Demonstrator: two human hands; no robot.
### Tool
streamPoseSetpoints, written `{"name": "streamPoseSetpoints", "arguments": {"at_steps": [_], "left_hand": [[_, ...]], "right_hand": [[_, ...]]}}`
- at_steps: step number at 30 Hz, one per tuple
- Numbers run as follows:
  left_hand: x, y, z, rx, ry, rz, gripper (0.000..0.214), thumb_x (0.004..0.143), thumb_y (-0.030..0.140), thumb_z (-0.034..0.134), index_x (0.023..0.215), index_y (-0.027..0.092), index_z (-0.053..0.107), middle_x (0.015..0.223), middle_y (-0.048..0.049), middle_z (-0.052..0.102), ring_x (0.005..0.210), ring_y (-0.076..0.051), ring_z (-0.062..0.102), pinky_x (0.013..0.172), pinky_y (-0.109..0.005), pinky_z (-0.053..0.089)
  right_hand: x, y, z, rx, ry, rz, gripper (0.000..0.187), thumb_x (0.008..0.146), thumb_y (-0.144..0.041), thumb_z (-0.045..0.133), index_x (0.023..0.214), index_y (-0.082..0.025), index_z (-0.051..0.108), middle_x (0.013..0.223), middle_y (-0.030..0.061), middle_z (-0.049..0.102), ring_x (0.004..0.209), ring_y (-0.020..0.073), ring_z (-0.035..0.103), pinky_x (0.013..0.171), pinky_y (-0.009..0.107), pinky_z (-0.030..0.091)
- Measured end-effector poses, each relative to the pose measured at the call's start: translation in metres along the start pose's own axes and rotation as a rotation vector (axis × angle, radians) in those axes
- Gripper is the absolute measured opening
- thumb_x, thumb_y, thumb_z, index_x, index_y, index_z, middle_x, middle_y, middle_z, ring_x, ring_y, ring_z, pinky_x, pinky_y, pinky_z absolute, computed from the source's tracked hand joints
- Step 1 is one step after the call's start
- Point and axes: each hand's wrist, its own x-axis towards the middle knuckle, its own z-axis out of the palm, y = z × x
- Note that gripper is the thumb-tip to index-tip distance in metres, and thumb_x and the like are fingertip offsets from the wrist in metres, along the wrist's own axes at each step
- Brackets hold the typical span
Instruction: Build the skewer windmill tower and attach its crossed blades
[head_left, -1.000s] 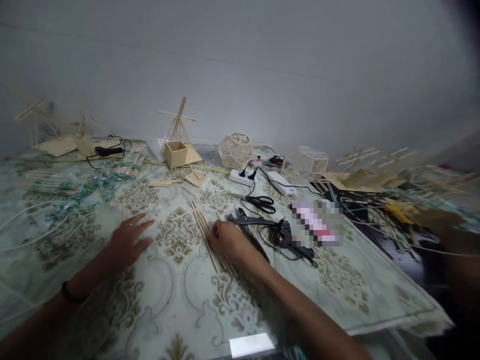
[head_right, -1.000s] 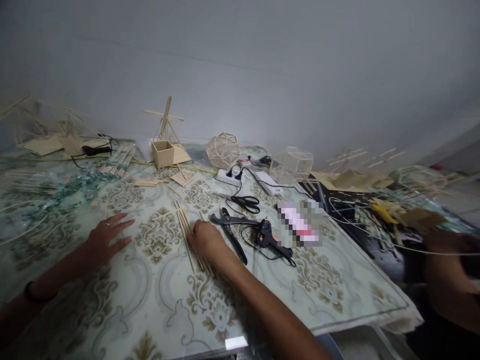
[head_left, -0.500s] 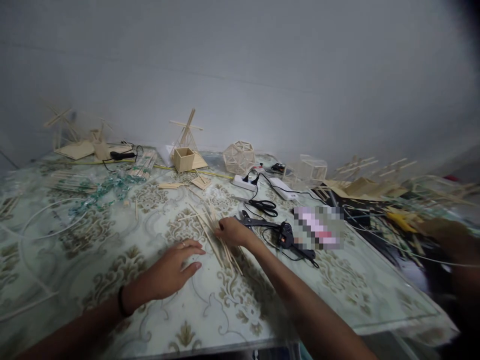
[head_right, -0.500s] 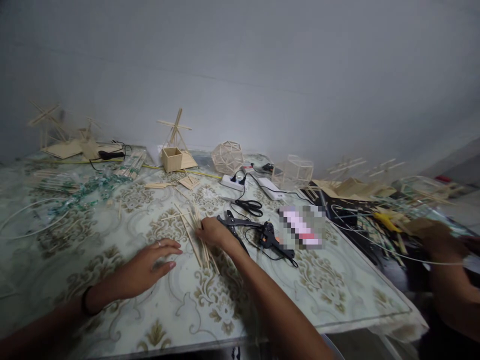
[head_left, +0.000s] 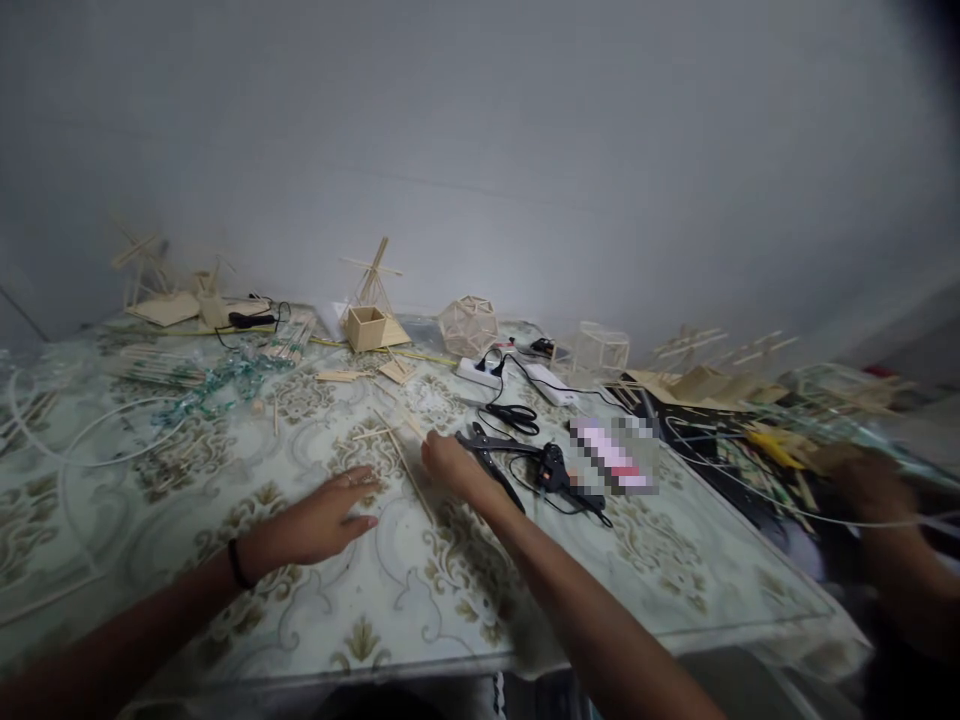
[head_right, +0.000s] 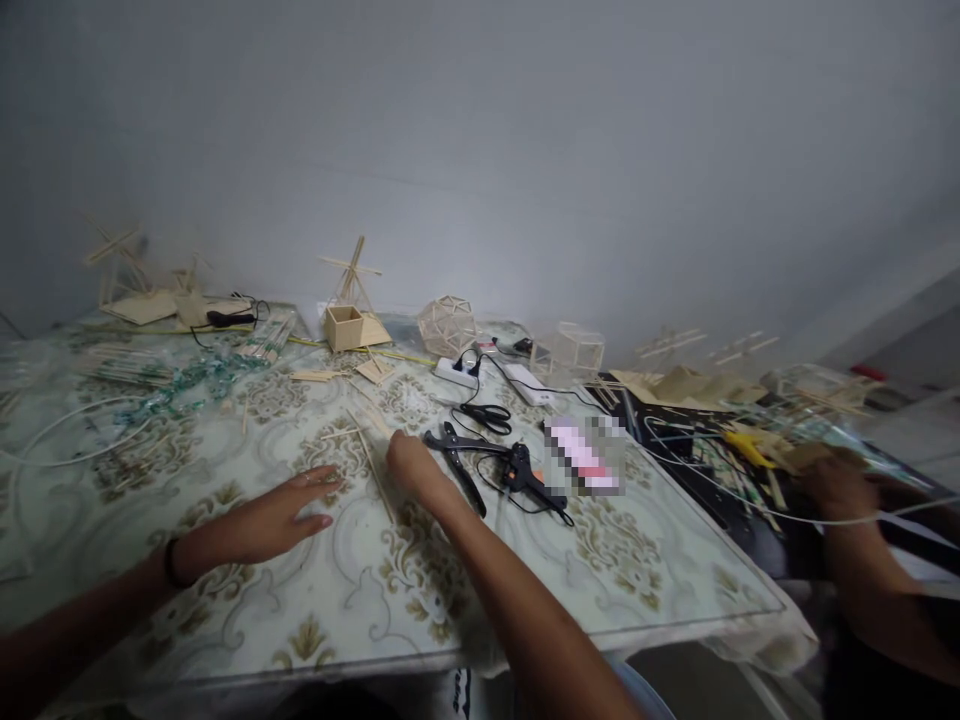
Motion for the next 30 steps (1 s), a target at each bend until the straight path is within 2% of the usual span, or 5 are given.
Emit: {"name": "streamPoseSetpoints", "arguments": {"at_steps": [6, 9, 19, 25, 30], "left_hand": [[-0.003, -0.011, 0.007, 0.049, 0.056, -0.021, 0.048, 0.094, 0.037, 0.063, 0.139, 0.02, 0.063, 0.16, -0.0141, 0.048, 0.153, -0.033, 0.037, 0.123, -0.051, 0.036], [0.0, -0.004, 0.01, 0.011, 0.131, 0.011, 0.042, 0.094, 0.034, 0.062, 0.133, 0.02, 0.067, 0.156, -0.0135, 0.054, 0.151, -0.032, 0.04, 0.124, -0.051, 0.036], [0.027, 0.019, -0.013, -0.195, 0.233, 0.016, 0.027, 0.096, 0.034, 0.053, 0.102, 0.021, 0.077, 0.114, -0.008, 0.079, 0.108, -0.025, 0.072, 0.104, -0.042, 0.053], [0.067, 0.02, -0.026, -0.383, 0.33, -0.045, 0.043, 0.095, 0.044, 0.055, 0.126, 0.016, 0.068, 0.133, -0.0158, 0.071, 0.119, -0.028, 0.07, 0.103, -0.042, 0.055], [0.101, 0.035, -0.042, -0.533, 0.403, -0.008, 0.065, 0.093, 0.048, 0.062, 0.148, 0.017, 0.048, 0.151, -0.0194, 0.057, 0.134, -0.03, 0.06, 0.104, -0.041, 0.053]], "right_hand": [[0.009, -0.012, 0.02, 0.069, 0.003, -0.008, 0.035, 0.098, -0.039, 0.065, 0.111, -0.007, 0.07, 0.11, 0.0178, 0.074, 0.102, 0.0245, 0.072, 0.087, 0.034, 0.056], [0.015, -0.016, 0.025, 0.113, 0.001, -0.016, 0.029, 0.097, -0.039, 0.066, 0.104, -0.012, 0.072, 0.107, 0.0122, 0.074, 0.1, 0.0223, 0.071, 0.089, 0.037, 0.056], [0.031, 0.016, 0.002, 0.582, 0.149, -0.097, 0.045, 0.106, -0.049, 0.041, 0.086, -0.015, 0.061, 0.078, 0.0027, 0.064, 0.066, 0.0135, 0.061, 0.066, 0.028, 0.051], [0.023, 0.007, -0.002, 0.935, 0.172, -0.334, 0.056, 0.1, -0.07, 0.022, 0.085, -0.022, 0.047, 0.069, -0.0012, 0.054, 0.058, 0.0126, 0.051, 0.059, 0.025, 0.047], [0.016, -0.005, -0.015, 1.016, 0.18, -0.564, 0.069, 0.094, -0.081, 0.03, 0.072, -0.02, 0.055, 0.073, 0.0027, 0.059, 0.072, 0.0161, 0.058, 0.078, 0.03, 0.051]]}}
